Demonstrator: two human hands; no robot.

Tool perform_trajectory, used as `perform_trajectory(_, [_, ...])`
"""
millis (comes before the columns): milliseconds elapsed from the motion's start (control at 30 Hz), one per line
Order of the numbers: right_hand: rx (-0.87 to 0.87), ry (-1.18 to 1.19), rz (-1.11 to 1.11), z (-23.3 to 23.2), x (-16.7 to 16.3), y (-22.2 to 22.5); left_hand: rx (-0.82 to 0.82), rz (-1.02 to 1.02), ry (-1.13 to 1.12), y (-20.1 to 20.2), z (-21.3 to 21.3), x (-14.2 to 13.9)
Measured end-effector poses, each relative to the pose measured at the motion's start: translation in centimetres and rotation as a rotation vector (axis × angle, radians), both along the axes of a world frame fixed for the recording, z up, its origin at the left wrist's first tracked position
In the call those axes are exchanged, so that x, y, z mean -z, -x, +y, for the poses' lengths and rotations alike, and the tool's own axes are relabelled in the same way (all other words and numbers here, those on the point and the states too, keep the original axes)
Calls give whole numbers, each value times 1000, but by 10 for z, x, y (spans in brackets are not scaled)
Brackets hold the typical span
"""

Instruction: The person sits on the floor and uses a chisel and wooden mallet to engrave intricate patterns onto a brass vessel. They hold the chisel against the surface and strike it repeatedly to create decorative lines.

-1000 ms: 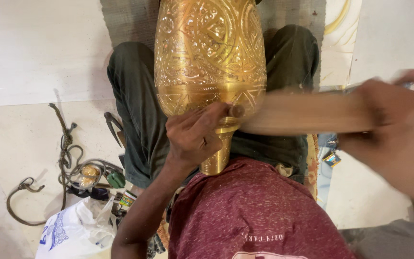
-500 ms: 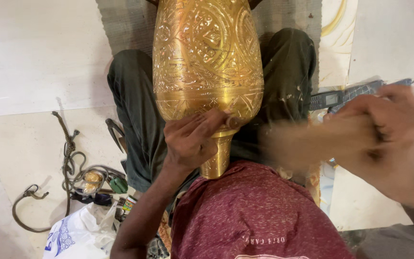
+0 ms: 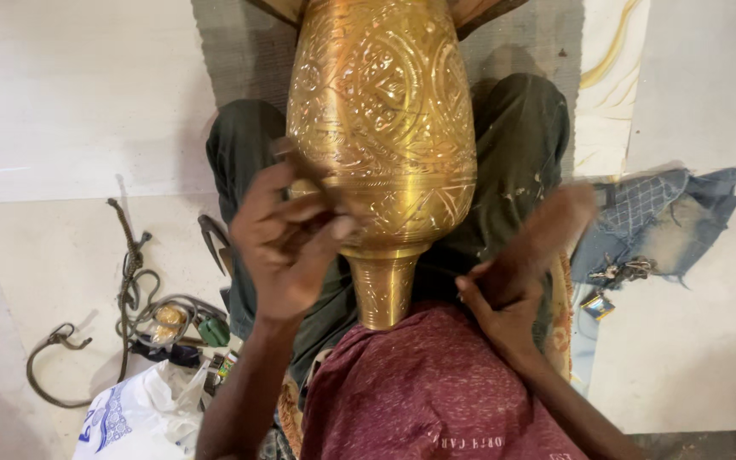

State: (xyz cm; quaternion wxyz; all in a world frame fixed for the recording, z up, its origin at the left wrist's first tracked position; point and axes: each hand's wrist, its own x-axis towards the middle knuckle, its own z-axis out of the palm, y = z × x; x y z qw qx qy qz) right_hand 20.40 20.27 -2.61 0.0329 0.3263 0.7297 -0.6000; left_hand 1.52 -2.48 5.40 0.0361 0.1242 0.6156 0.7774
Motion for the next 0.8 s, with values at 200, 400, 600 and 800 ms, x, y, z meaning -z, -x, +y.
perform_trajectory(200, [47,-94,33,8,5,1,378,46,261,26,22,1])
perform_trajectory(400, [-75,-286,32,17,-29,11,696,228,407,55,32,1])
perform_trajectory(600, [131,-187,24,4,-39,7,935,500,463,78,40,10])
perform_trajectory(800, [40,-384,122,0,-43,-3,1089,644,394,91,45,-1])
